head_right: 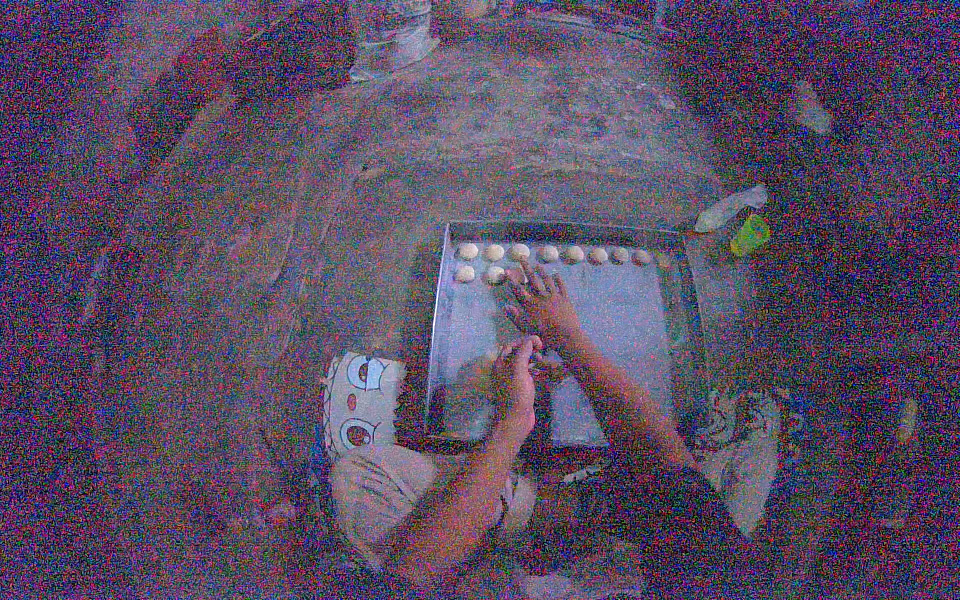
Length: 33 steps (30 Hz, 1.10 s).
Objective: The person takes pieces of dough from a tray and rolls them between their hands to form small balls, placing them back onto the tray.
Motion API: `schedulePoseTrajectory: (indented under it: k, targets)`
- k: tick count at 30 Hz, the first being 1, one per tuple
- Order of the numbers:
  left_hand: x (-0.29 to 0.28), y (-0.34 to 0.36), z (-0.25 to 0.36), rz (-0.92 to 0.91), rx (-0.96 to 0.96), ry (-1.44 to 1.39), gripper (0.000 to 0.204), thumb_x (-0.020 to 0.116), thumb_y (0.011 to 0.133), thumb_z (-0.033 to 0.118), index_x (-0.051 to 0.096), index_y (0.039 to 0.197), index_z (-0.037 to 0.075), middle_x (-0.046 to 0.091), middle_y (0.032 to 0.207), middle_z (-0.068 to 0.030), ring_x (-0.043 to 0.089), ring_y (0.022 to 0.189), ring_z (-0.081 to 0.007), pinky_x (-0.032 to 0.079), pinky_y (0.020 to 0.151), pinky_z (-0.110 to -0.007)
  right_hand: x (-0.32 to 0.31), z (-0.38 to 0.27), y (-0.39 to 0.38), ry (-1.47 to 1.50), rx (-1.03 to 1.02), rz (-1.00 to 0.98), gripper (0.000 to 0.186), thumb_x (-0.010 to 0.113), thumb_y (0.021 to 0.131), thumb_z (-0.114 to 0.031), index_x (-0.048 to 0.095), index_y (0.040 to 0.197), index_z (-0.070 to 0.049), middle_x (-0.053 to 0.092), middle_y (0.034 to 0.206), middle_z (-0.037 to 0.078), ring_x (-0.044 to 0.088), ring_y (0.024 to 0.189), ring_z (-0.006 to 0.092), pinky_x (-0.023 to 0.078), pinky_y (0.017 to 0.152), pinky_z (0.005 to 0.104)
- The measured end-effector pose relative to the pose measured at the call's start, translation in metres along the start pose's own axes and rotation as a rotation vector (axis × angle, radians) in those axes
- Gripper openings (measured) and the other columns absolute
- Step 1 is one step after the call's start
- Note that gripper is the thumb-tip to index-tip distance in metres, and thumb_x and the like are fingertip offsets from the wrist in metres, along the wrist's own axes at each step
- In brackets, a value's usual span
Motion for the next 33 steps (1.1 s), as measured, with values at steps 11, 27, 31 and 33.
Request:
schedulePoseTrajectory:
  k: [11,27,31,33]
  targets:
    - [-0.008,-0.017,-0.006,-0.338,0.472,1.676,0.055,0.064,0.083,0.034,0.053,0.133,0.014,0.035,0.147,-0.0176,0.015,0.142,-0.0419,0.004,0.112,-0.064,-0.068,-0.003,-0.144,0.723,0.377,-0.336,0.049,0.063,0.084,-0.022,0.054,0.129,-0.003,0.065,0.111,0.021,0.063,0.102,0.0372,0.05,0.087,0.0437]
    - [0.013,-0.001,-0.007,-0.6,0.765,1.812,0.032,0.053,0.084,0.012,0.06,0.115,0.012,0.057,0.123,-0.0053,0.045,0.124,-0.0283,0.021,0.111,-0.056,-0.018,-0.004,-0.155,0.875,0.779,0.038,0.032,0.071,0.083,-0.029,0.064,0.101,-0.003,0.069,0.082,0.017,0.067,0.076,0.0283,0.052,0.07,0.0408]
    - [0.005,0.015,-0.008,-0.531,0.875,1.798,0.029,0.05,0.087,0.015,0.061,0.114,0.014,0.057,0.123,-0.0044,0.047,0.122,-0.027,0.02,0.112,-0.054,-0.038,-0.005,-0.14,0.846,0.688,0.089,0.03,0.072,0.081,-0.028,0.064,0.098,-0.004,0.068,0.081,0.018,0.067,0.076,0.0297,0.052,0.07,0.0403]
    - [0.002,0.026,-0.002,-0.513,0.829,1.738,0.029,0.05,0.088,0.017,0.061,0.114,0.015,0.058,0.122,-0.0034,0.047,0.121,-0.0252,0.02,0.113,-0.052,-0.054,-0.008,-0.132,0.86,0.655,0.037,0.032,0.071,0.08,-0.029,0.064,0.099,-0.004,0.068,0.081,0.019,0.067,0.077,0.0327,0.052,0.071,0.0412]
Point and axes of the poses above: each hand's wrist, its own y-axis towards the middle knuckle, its own x-axis out of the palm, z = x × y, the point moved 2 cm from there along y, towards the middle knuckle
